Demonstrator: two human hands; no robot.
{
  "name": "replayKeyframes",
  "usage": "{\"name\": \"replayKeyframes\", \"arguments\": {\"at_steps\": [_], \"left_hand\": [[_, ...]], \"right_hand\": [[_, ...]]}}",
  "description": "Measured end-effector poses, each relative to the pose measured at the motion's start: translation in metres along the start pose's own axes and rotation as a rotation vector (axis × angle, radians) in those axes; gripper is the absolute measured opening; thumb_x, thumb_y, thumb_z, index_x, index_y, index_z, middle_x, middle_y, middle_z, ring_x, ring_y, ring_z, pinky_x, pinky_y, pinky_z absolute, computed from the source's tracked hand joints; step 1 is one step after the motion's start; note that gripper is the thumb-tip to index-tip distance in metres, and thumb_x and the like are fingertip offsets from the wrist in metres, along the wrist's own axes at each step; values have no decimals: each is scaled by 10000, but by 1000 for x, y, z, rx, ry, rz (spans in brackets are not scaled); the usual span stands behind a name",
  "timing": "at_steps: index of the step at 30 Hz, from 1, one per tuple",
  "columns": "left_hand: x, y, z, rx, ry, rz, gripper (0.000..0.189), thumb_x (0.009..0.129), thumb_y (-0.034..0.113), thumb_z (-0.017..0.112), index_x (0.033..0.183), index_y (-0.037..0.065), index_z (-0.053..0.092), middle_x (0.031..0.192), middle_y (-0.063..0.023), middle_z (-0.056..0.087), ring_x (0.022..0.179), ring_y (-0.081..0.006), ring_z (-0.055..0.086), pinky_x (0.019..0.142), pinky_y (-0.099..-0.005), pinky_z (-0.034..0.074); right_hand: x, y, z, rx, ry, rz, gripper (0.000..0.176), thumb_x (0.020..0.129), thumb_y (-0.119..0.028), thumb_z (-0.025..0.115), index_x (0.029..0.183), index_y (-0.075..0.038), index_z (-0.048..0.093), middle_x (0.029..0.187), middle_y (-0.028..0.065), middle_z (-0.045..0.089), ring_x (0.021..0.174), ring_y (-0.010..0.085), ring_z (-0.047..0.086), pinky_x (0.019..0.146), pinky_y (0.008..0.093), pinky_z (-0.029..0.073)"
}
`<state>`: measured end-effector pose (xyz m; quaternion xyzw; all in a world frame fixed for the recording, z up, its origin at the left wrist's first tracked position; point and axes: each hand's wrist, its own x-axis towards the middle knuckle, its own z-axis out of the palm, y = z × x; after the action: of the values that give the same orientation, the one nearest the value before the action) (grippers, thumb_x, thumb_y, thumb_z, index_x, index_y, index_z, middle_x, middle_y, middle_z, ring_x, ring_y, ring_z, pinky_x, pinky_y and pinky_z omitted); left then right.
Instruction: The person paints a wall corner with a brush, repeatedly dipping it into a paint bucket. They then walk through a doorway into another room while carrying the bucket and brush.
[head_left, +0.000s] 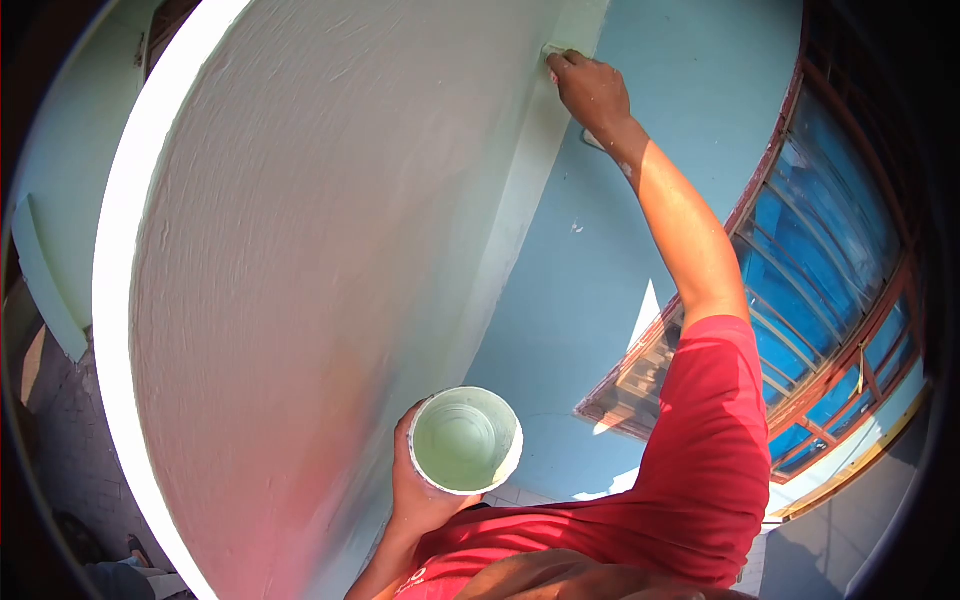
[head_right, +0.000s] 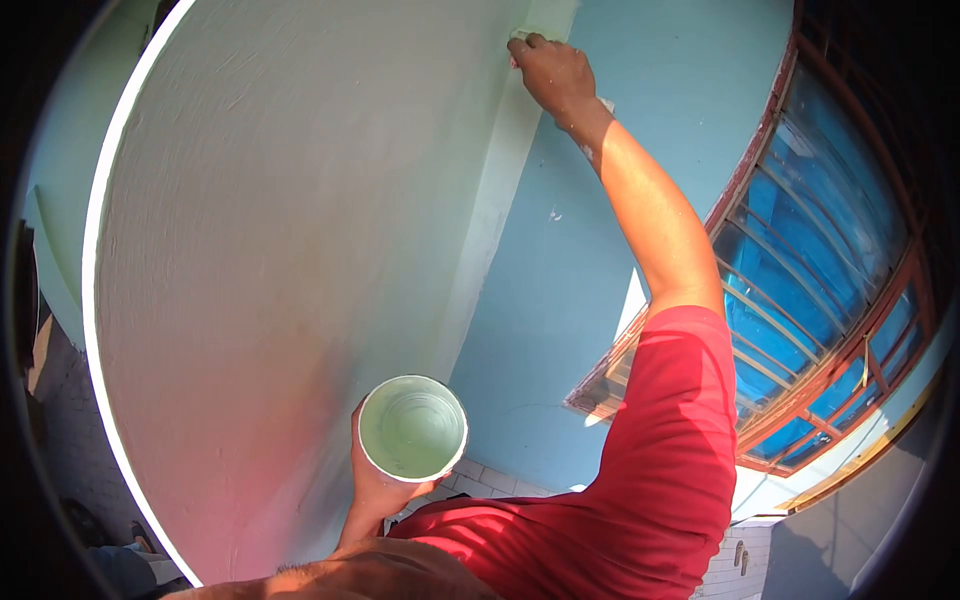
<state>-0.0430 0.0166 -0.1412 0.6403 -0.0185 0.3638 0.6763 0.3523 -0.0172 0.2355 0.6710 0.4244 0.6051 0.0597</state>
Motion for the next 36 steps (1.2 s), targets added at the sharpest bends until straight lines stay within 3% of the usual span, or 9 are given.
{"name": "replayKeyframes", "arguments": {"at_steps": [6,9,11,13,17,22,27,32,36], "left_hand": [[-25,8,-10,24,-18,49,1106,604,126,963,1519,48,347,1449,-146,538,1324,-279,569,1111,-447,465],[-40,16,-11,-79,-2,-24,1095,617,145,960,1518,43,346,1444,-142,537,1323,-273,567,1110,-446,466],[-50,21,-12,-27,-2,-34,1097,615,146,961,1517,39,346,1437,-139,541,1319,-269,568,1110,-443,467],[-61,20,-15,27,1,-44,1098,612,146,963,1515,36,347,1430,-136,546,1315,-264,569,1110,-441,468],[-85,13,-17,49,36,-101,1109,570,168,1016,1456,15,367,1346,-147,599,1240,-261,620,1039,-439,521],[-122,14,-25,120,44,-260,1136,582,121,978,1517,15,341,1400,-134,561,1285,-261,589,1089,-422,485],[-160,8,-31,312,29,-240,1085,606,93,974,1501,-8,368,1374,-141,588,1235,-252,623,1038,-410,524],[-173,12,-12,277,-14,-184,1070,621,160,992,1464,-6,354,1290,-133,624,1181,-241,642,1011,-403,532],[-187,9,11,183,6,-198,1077,657,95,954,1520,2,316,1397,-144,545,1245,-252,614,1026,-409,536]], "right_hand": [[-127,-89,27,129,-219,-110,131,898,-98,642,1028,-86,650,1028,108,713,847,332,728,685,446,594],[-157,-113,-9,366,-133,116,160,904,-122,691,1055,-72,698,973,132,742,759,315,737,633,415,594],[-182,-129,-39,709,170,353,212,919,-82,720,1127,-50,703,953,133,771,740,234,748,634,349,586],[-210,-153,-83,1057,-105,944,208,952,-93,743,1141,-18,702,914,114,774,779,188,754,659,306,588],[-303,-202,-117,1745,99,1586,274,962,-151,781,1133,22,656,1011,130,741,845,239,756,676,307,605],[-418,-255,-145,1836,95,2226,290,940,-221,823,1086,-31,658,984,109,727,861,233,745,648,273,583],[-453,-241,-181,1840,116,2295,428,887,-413,863,998,-48,670,871,61,707,720,127,662,594,224,523],[-456,-231,-220,1891,239,2325,348,933,-479,799,897,-161,661,825,-36,645,651,62,521,537,222,406],[-475,-226,-270,2018,206,2291,323,939,-462,794,921,-164,670,862,-22,674,673,65,558,566,195,435]]}}
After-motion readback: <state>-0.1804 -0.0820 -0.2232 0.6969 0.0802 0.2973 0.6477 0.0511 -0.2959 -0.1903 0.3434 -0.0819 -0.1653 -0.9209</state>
